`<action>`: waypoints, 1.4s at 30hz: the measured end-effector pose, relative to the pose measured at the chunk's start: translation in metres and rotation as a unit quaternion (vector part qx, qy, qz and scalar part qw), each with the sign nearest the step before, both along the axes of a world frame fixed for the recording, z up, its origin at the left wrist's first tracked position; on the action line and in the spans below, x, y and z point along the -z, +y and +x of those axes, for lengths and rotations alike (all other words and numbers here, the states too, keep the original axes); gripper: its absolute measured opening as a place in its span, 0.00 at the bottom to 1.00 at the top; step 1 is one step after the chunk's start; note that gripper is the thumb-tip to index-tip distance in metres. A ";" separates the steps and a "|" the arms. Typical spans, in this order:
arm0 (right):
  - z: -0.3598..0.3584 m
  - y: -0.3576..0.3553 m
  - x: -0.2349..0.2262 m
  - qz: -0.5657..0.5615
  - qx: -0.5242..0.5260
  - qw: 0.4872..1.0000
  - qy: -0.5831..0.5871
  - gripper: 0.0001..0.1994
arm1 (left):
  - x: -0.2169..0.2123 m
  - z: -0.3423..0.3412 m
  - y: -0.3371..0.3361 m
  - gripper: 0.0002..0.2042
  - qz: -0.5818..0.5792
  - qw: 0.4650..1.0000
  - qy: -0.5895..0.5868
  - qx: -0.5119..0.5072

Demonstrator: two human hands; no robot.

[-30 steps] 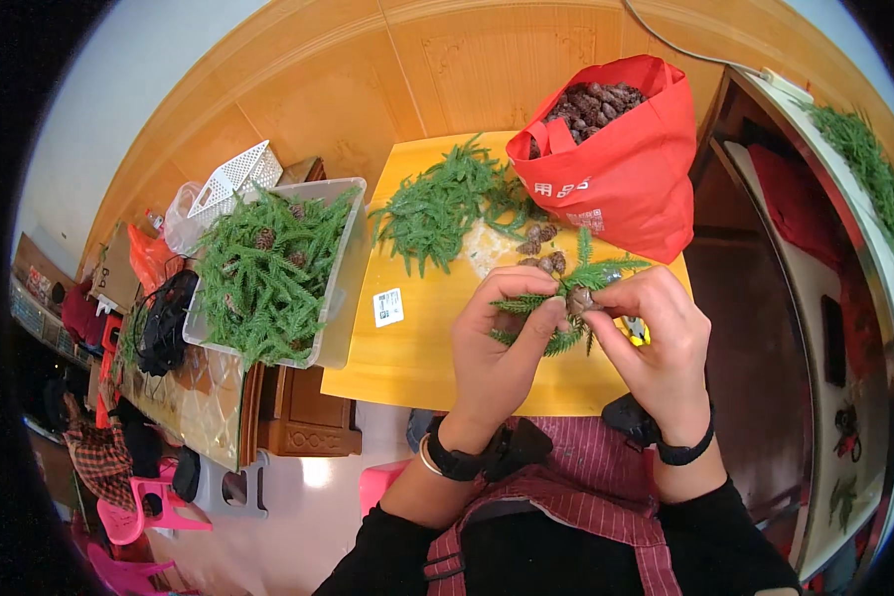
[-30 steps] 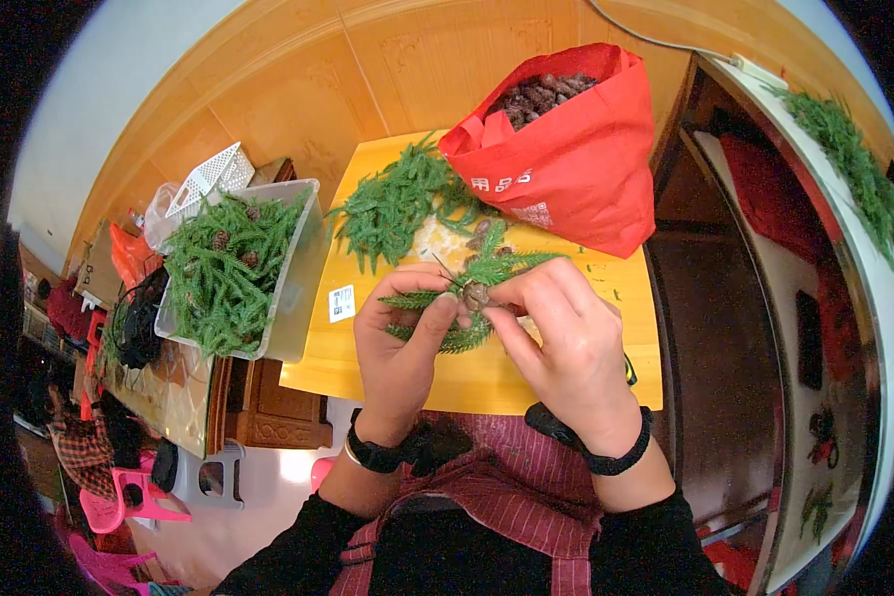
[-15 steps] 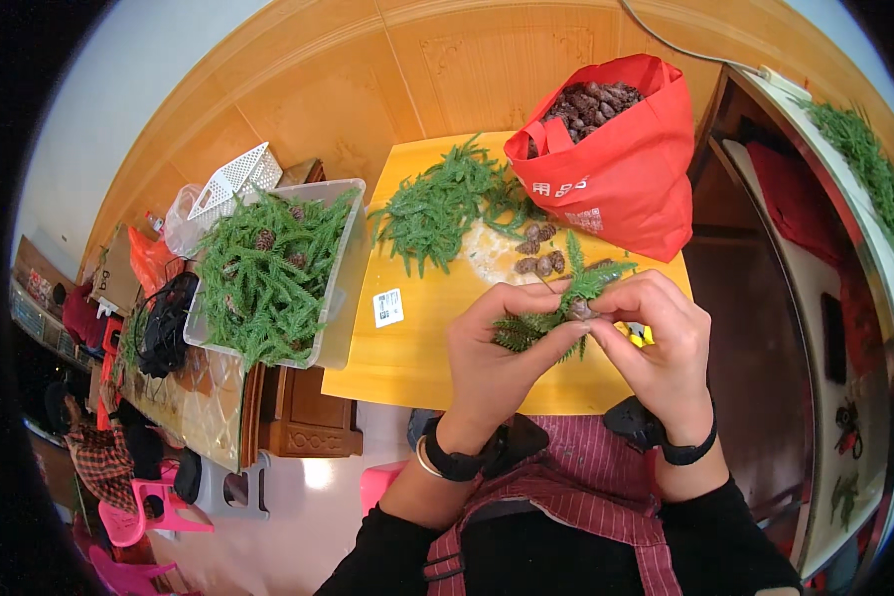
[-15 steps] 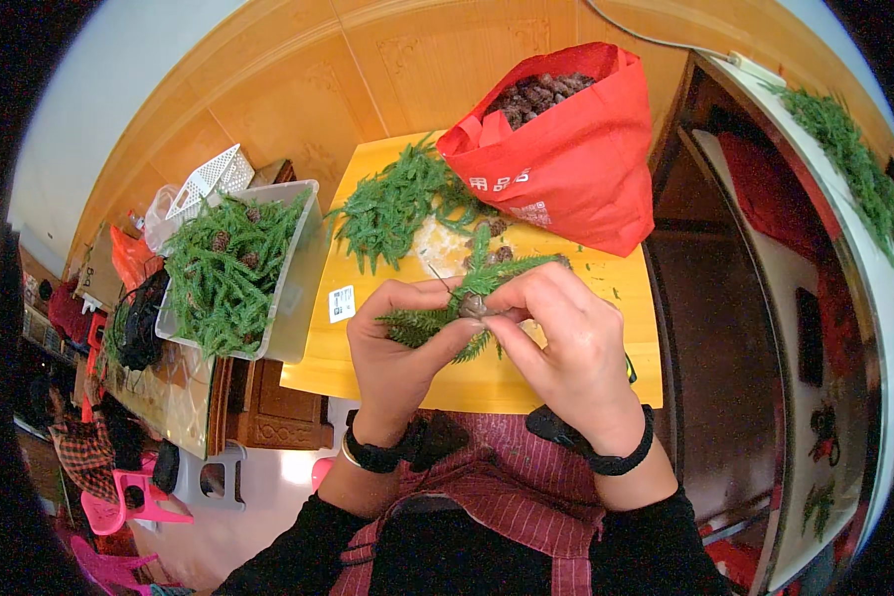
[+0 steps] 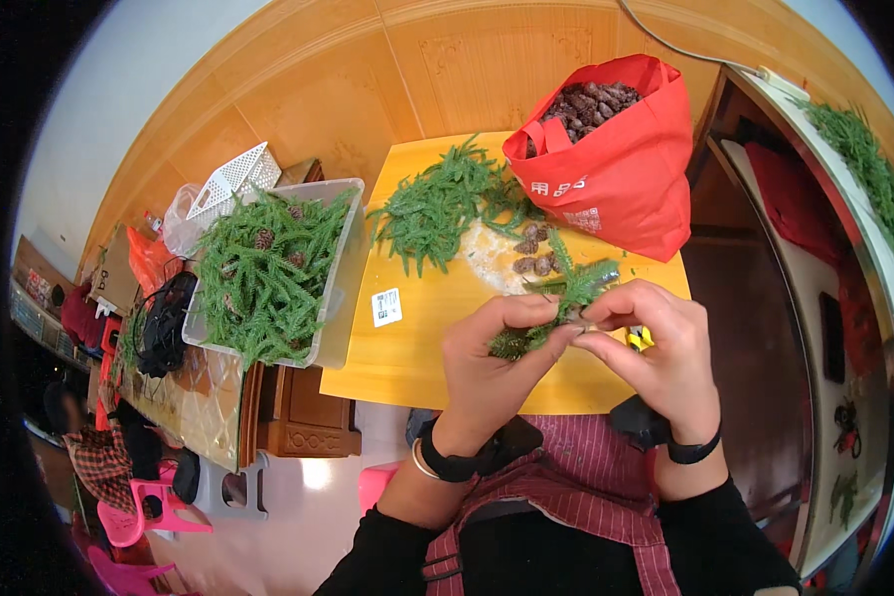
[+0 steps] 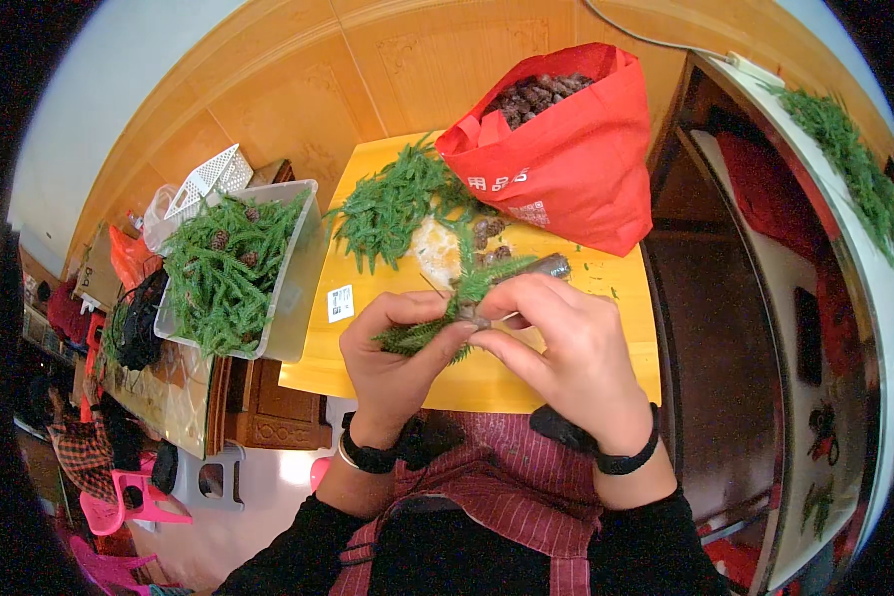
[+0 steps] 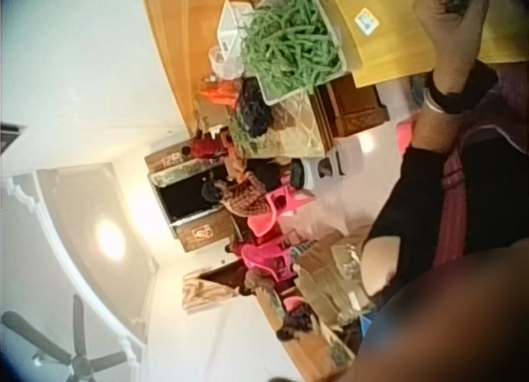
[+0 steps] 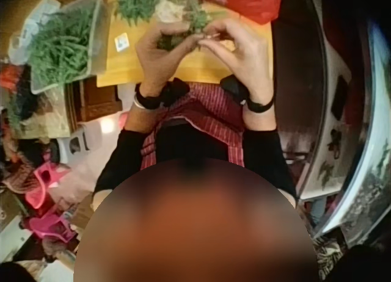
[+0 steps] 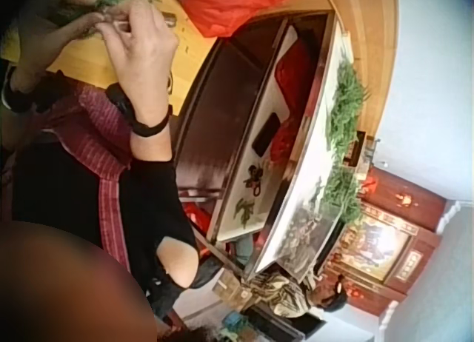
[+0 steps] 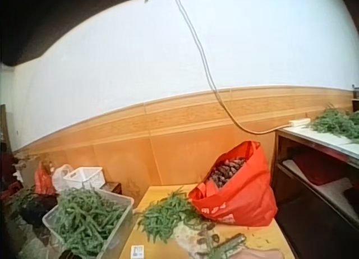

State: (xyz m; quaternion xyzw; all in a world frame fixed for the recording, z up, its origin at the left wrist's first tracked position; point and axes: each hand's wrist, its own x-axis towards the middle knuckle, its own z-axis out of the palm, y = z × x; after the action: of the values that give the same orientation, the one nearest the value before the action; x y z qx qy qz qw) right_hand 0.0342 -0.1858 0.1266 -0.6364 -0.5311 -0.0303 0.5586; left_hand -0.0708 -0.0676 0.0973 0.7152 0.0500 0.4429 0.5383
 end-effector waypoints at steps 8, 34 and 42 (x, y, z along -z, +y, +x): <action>0.026 -0.017 -0.017 -0.080 -0.049 0.989 -0.115 0.17 | 0.000 -0.004 0.002 0.10 0.113 0.988 0.020 0.100; 0.032 -0.003 0.012 -0.049 -0.237 0.963 0.122 0.07 | 0.003 -0.008 0.001 0.09 0.068 0.980 0.078 0.169; 0.029 -0.002 0.011 -0.060 -0.269 0.938 0.211 0.08 | 0.002 -0.008 0.003 0.10 0.081 0.985 0.061 0.142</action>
State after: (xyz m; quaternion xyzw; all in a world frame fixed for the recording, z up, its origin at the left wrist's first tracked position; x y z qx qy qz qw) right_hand 0.0635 -0.1876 0.1154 -0.4940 -0.5533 0.2874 0.6060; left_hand -0.0788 -0.0646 0.0950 0.7818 -0.0553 0.3204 0.5321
